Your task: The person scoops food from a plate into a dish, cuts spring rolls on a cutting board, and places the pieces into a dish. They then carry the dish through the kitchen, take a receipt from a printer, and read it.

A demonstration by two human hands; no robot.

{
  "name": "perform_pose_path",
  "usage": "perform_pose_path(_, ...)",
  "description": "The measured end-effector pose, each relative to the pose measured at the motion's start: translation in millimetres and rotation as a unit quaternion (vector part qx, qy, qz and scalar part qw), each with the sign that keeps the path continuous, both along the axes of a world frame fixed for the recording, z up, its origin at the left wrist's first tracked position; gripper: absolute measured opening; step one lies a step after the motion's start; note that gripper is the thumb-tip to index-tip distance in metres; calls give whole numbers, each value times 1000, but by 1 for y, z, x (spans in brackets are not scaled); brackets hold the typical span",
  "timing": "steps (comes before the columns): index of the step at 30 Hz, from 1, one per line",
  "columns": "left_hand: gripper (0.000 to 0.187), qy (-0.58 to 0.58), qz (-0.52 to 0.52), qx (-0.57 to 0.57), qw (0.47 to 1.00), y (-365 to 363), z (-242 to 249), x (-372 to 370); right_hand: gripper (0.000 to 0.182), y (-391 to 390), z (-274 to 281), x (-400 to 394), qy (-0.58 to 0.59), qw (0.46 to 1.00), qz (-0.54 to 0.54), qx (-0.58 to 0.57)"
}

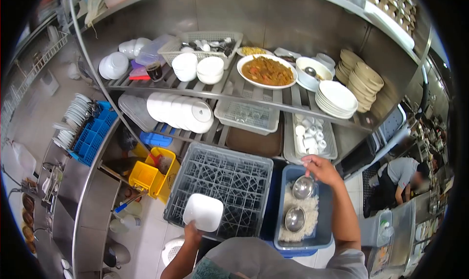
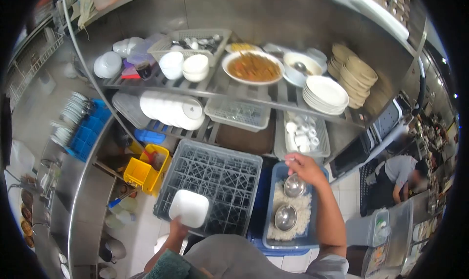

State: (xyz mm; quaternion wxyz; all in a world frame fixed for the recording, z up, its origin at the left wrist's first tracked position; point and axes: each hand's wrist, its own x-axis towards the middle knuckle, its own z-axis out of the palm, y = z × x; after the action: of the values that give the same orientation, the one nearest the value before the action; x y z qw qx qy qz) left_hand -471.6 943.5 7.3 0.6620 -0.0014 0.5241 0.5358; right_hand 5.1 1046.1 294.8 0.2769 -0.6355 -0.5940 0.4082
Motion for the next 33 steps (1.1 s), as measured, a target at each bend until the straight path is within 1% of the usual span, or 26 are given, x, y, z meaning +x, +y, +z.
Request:
perform_pose_path(1, 42, -9, -5, 4, 1000, 10, 5, 4, 25, 17, 20, -6, -20, 999, 16, 25)
perform_pose_path(4, 42, 12, -26, 7, 1000, 33, 21, 7, 24, 68, 86, -35, -76, 989, 66, 106)
perform_pose_path(5, 42, 27, -37, 12, 999, 41, 0, 0, 25, 90, 101, -46, -83, 988, 48, 119)
perform_pose_path(6, 41, 36, -46, -3, 998, 45, -7, -5, 26, 113, 117, -57, -98, 980, 65, 162)
perform_pose_path(9, 41, 47, -75, -34, 995, 68, -19, -10, 21, 195, 155, -94, -171, 959, 37, 223)
perform_pose_path(10, 40, 41, -85, -36, 995, 74, -16, -11, 19, 231, 157, -99, -222, 904, 78, 358)
perform_pose_path(11, 40, 35, -95, -40, 994, 77, -18, -17, 22, 267, 161, -109, -268, 900, 54, 339)
perform_pose_path(12, 41, 149, -185, 47, 970, 75, -30, -25, 21, 296, 164, -120, -277, 893, 51, 352)
perform_pose_path(13, 42, 259, -268, 132, 918, 70, -45, -34, 21, 323, 167, -134, -285, 885, 47, 366)
perform_pose_path(16, 42, 405, -321, 213, 829, 84, -57, -47, 20, 388, 173, -181, -371, 863, -10, 342)
perform_pose_path(19, 45, 532, -361, 272, 716, 82, -93, -65, 15, 452, 157, -208, -399, 841, -37, 364)
perform_pose_path(21, 47, 580, -379, 323, 644, 73, -133, -80, 16, 474, 152, -229, -438, 830, -41, 344)
perform_pose_path(22, 47, 598, -382, 357, 607, 78, -140, -85, 16, 484, 151, -236, -458, 822, -44, 335)
perform_pose_path(23, 43, 579, -387, 310, 647, 76, -145, -86, 16, 497, 148, -239, -463, 823, -46, 326)
perform_pose_path(25, 43, 629, -287, 440, 574, 80, -157, -98, 17, 522, 140, -245, -471, 825, -51, 308)
perform_pose_path(27, 43, 617, -311, 393, 607, 97, -159, -99, 18, 540, 138, -250, -478, 836, -56, 265)
perform_pose_path(28, 43, 612, -323, 360, 626, 112, -144, -95, 19, 548, 136, -253, -480, 841, -59, 243)
perform_pose_path(30, 43, 608, -336, 320, 644, 140, -110, -90, 20, 565, 129, -254, -502, 833, 0, 232)
perform_pose_path(31, 43, 607, -337, 312, 648, 150, -102, -87, 20, 570, 128, -255, -511, 828, 29, 227)
perform_pose_path(33, 43, 609, -339, 301, 651, 165, -88, -84, 26, 576, 122, -257, -467, 863, 45, 186)
